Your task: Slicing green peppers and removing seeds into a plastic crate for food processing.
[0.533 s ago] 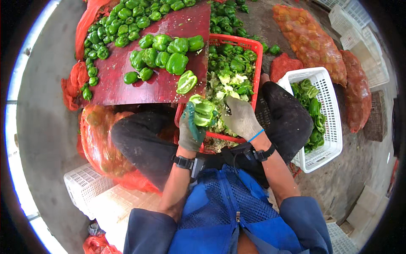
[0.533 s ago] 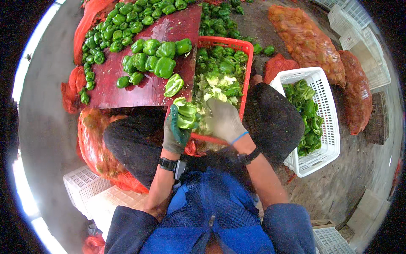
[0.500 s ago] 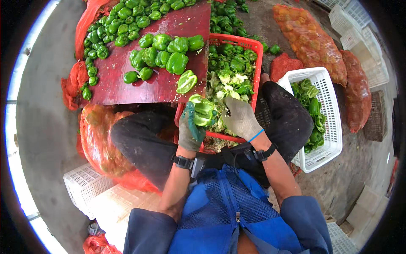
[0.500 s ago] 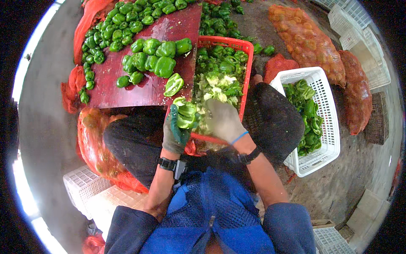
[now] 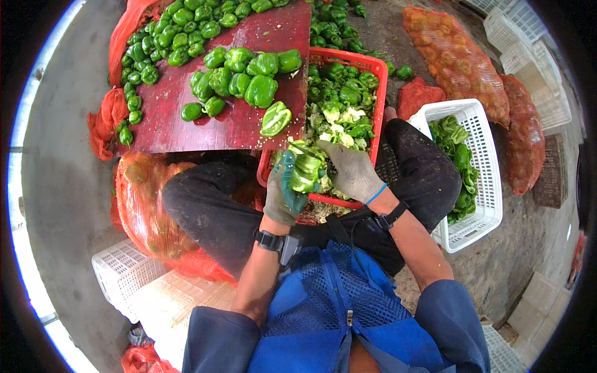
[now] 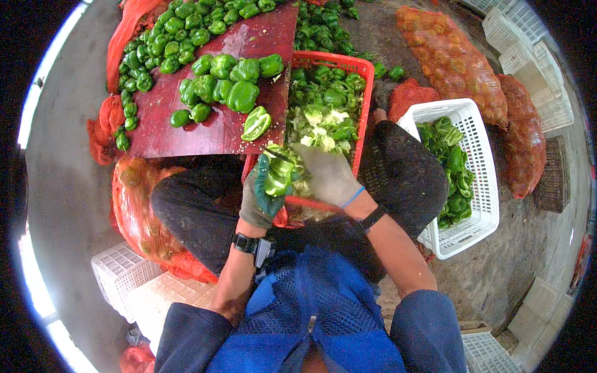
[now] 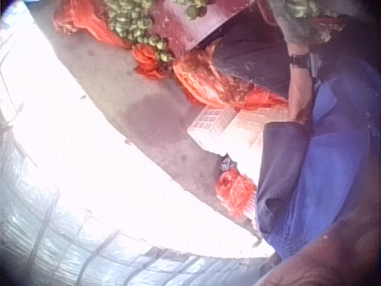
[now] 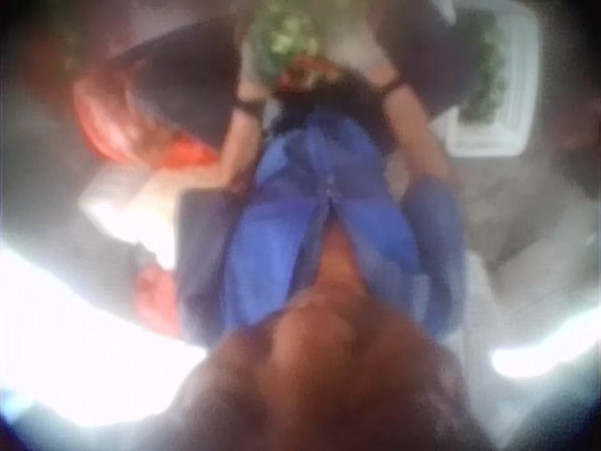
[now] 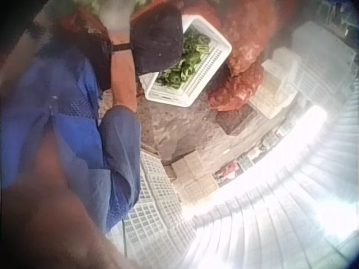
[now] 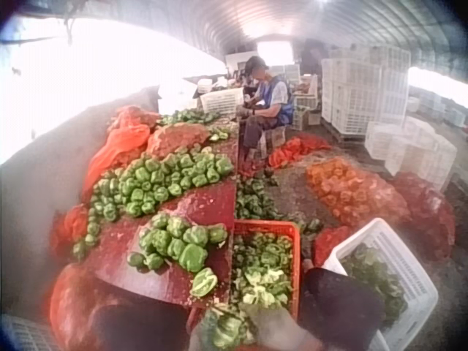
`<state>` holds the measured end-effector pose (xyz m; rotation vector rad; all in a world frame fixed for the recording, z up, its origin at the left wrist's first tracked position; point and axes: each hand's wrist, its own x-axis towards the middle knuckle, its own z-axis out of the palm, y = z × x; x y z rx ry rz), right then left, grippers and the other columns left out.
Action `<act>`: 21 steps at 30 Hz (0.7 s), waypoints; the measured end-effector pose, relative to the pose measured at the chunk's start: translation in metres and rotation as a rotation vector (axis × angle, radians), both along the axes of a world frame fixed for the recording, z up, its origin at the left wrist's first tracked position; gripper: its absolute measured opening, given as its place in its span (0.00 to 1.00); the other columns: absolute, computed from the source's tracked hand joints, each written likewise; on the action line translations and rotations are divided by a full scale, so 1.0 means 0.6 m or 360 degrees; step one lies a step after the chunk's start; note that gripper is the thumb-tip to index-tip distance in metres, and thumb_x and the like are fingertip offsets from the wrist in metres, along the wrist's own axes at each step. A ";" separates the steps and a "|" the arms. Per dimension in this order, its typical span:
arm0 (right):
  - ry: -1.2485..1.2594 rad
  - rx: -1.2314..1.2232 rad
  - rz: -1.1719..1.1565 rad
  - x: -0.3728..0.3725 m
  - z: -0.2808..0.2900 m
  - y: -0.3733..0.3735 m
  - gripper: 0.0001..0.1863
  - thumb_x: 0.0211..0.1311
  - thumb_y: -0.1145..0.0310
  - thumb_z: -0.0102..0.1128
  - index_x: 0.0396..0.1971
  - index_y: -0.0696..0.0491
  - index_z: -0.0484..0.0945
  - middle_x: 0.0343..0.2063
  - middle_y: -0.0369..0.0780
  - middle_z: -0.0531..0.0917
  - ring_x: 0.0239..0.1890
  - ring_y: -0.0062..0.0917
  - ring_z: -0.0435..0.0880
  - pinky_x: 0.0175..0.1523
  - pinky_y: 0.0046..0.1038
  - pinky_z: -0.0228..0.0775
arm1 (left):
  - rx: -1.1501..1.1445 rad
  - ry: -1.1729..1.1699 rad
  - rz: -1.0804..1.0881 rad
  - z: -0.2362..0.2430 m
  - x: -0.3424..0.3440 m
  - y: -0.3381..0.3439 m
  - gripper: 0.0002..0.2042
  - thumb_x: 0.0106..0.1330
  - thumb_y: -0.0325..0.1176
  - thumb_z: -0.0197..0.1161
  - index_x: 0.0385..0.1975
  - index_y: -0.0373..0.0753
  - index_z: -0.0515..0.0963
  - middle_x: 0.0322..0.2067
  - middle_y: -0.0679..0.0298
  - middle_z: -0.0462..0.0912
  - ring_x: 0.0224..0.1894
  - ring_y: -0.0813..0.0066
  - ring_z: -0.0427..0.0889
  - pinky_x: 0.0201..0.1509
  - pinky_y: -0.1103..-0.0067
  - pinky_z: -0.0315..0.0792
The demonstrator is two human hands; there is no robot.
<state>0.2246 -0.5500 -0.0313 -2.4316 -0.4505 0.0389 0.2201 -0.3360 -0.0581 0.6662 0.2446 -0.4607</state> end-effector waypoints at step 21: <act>-0.0015 0.0407 -0.0123 0.024 0.011 -0.005 0.21 0.62 0.58 0.73 0.47 0.58 0.83 0.42 0.51 0.86 0.48 0.49 0.88 0.52 0.45 0.81 | 0.1368 -0.0716 -0.0120 -0.116 -0.012 0.025 0.28 0.66 0.27 0.68 0.67 0.30 0.75 0.55 0.51 0.88 0.57 0.49 0.87 0.63 0.62 0.81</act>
